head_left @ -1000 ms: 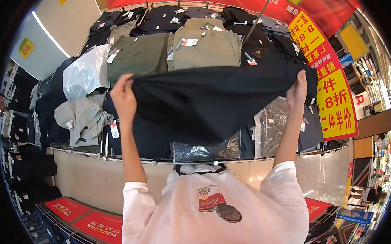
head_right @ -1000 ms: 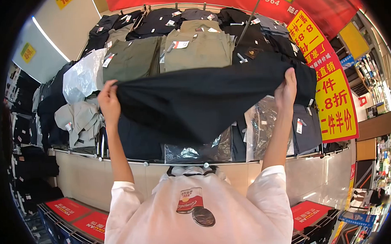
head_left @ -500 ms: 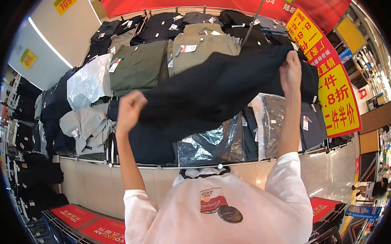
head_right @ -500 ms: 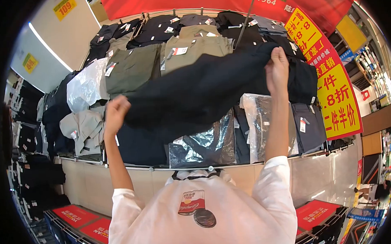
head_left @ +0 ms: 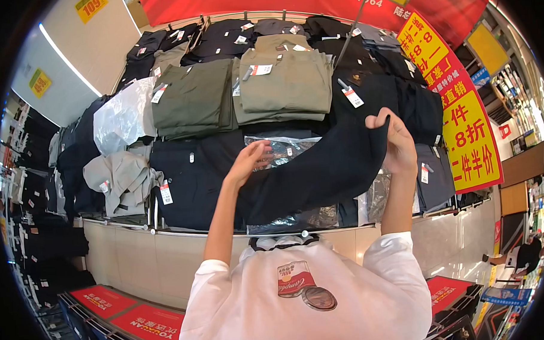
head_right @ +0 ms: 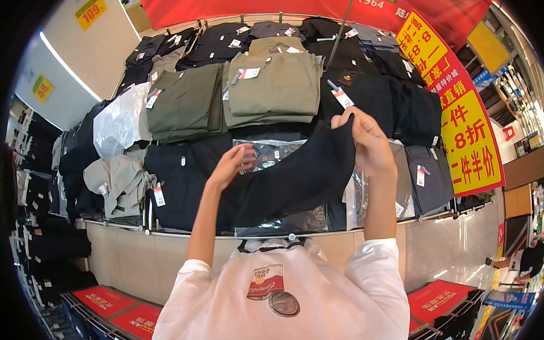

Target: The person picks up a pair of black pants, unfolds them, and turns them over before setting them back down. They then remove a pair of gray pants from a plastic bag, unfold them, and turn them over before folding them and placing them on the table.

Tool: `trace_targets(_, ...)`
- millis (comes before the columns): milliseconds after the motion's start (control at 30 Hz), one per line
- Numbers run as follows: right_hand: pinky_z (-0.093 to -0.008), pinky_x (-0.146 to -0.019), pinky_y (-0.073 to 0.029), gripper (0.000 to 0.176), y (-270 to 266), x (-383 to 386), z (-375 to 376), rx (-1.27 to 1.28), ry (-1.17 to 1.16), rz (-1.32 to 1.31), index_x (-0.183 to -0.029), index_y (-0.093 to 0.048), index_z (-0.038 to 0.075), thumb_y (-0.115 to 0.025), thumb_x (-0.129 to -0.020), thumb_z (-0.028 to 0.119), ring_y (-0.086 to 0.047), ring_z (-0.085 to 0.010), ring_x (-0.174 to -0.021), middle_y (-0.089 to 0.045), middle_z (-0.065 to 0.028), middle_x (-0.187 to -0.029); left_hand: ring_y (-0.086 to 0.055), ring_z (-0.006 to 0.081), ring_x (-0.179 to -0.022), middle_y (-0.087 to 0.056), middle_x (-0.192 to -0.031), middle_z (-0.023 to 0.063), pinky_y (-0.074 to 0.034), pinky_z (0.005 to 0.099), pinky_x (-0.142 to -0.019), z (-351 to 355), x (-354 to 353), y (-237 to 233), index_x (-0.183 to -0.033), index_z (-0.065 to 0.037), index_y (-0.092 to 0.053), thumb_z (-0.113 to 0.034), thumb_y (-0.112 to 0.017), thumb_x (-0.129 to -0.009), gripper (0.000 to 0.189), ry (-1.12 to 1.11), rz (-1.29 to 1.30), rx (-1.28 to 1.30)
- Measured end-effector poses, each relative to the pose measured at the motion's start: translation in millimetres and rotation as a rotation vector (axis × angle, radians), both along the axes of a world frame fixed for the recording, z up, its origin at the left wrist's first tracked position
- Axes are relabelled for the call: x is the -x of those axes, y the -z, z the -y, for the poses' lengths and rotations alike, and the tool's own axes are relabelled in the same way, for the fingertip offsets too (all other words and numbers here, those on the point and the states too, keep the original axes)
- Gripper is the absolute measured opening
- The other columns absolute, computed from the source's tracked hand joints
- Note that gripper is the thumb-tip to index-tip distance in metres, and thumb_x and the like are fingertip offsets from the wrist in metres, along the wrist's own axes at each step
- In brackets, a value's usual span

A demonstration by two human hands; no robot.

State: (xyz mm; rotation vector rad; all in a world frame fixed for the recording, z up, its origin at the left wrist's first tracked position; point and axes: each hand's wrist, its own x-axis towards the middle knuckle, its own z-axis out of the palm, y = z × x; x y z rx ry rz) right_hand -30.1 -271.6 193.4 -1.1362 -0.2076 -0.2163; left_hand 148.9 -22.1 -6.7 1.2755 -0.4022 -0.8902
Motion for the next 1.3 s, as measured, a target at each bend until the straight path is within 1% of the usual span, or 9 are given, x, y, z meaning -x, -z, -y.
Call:
trace_targets(200,-0.0227,-0.056,-0.032,0.032,14.3,10.1,0.7,0.014,-0.119,0.055,-0.074,-0.041,0.006,-0.044,-0.094,0.031,-0.037,-0.0104,-0.062,-0.041,-0.0026,-0.067,-0.056,0.0155,-0.095,-0.057,-0.110,0.0101,-0.042,0.0289,-0.084,87.5,46.5,50.7,-0.121,-0.002,-0.047,-0.053,-0.043,-0.089,0.060,0.223,0.019,-0.193)
trace_targets(300,-0.0218,-0.056,-0.032,0.032,19.5,15.6,4.5,-0.070,-0.036,0.010,-0.074,-0.040,0.006,-0.044,-0.094,0.031,-0.037,-0.0101,-0.064,-0.041,-0.0021,-0.067,-0.054,0.0069,-0.080,-0.060,-0.083,0.0030,-0.044,0.0214,-0.072,95.7,76.4,37.3,-0.092,-0.001,-0.061,-0.040,-0.055,-0.088,0.039,0.366,-0.035,-0.121)
trace_targets(433,-0.0213,-0.057,-0.033,0.031,31.2,19.9,10.1,-0.147,-0.026,0.039,-0.074,-0.040,0.006,-0.045,-0.094,0.030,-0.038,-0.0097,-0.065,-0.041,-0.0018,-0.068,-0.053,0.0056,-0.073,-0.055,-0.070,-0.0012,-0.044,0.0198,-0.067,87.5,73.0,36.6,-0.083,-0.004,-0.060,-0.032,-0.057,-0.088,0.029,0.484,-0.065,-0.177)
trace_targets(600,-0.0204,-0.062,-0.036,0.028,38.4,18.1,17.6,-0.062,0.063,0.003,-0.078,-0.044,0.005,-0.049,-0.093,0.028,-0.041,-0.0087,-0.068,-0.044,-0.0014,-0.071,-0.052,0.0059,-0.075,-0.053,-0.082,-0.0043,-0.044,0.0214,-0.070,66.5,36.8,34.8,-0.094,-0.011,-0.054,-0.023,-0.052,-0.090,0.013,0.108,-0.117,-0.076)
trace_targets(700,-0.0193,-0.064,-0.035,0.021,50.4,22.6,22.5,0.205,0.258,-0.069,-0.084,-0.049,0.005,-0.055,-0.090,0.024,-0.043,-0.0069,-0.072,-0.046,-0.0001,-0.075,-0.035,0.0030,-0.062,-0.039,-0.069,-0.0088,-0.033,0.0209,-0.057,44.7,7.7,1.9,-0.096,-0.012,-0.054,-0.021,-0.048,-0.093,0.012,-0.253,-0.109,0.031)
trace_targets(800,-0.0187,-0.063,-0.035,0.015,61.7,28.2,22.4,0.655,0.359,0.021,-0.090,-0.053,0.004,-0.061,-0.085,0.015,-0.043,-0.0048,-0.074,-0.046,0.0017,-0.078,-0.053,0.0135,-0.093,-0.055,-0.102,0.0027,-0.044,0.0316,-0.083,23.8,-8.8,-43.7,-0.104,-0.009,-0.051,-0.009,-0.040,-0.094,0.015,-0.339,-0.135,0.517)
trace_targets(933,-0.0171,-0.061,-0.037,0.018,77.2,38.3,22.7,0.540,-0.012,-0.322,-0.097,-0.055,0.003,-0.062,-0.081,0.003,-0.046,-0.0030,-0.073,-0.051,0.0018,-0.081,-0.050,0.0274,-0.112,-0.050,-0.125,0.0125,-0.040,0.0453,-0.098,5.9,-13.1,-92.0,-0.105,-0.007,-0.050,-0.008,-0.035,-0.094,0.019,-0.395,-0.271,0.868)
trace_targets(1100,-0.0194,-0.070,-0.042,0.021,107.1,25.9,7.3,0.617,-0.232,-0.421,-0.102,-0.055,0.002,-0.060,-0.082,0.001,-0.049,-0.0053,-0.074,-0.054,0.0005,-0.090,-0.052,0.0284,-0.109,-0.052,-0.121,0.0108,-0.040,0.0481,-0.097,-8.8,-5.4,-110.1,-0.100,-0.008,-0.051,-0.008,-0.032,-0.093,0.020,-0.347,-0.516,0.915)
trace_targets(1300,-0.0207,-0.072,-0.044,0.023,117.8,-14.8,-10.4,0.415,0.277,-0.215,-0.103,-0.055,0.001,-0.063,-0.083,0.008,-0.053,-0.0052,-0.081,-0.056,-0.0005,-0.092,-0.055,0.0253,-0.093,-0.058,-0.092,0.0096,-0.040,0.0425,-0.092,-20.1,-7.7,-97.9,-0.091,-0.013,-0.051,-0.011,-0.031,-0.093,0.020,-0.080,-0.605,1.222)
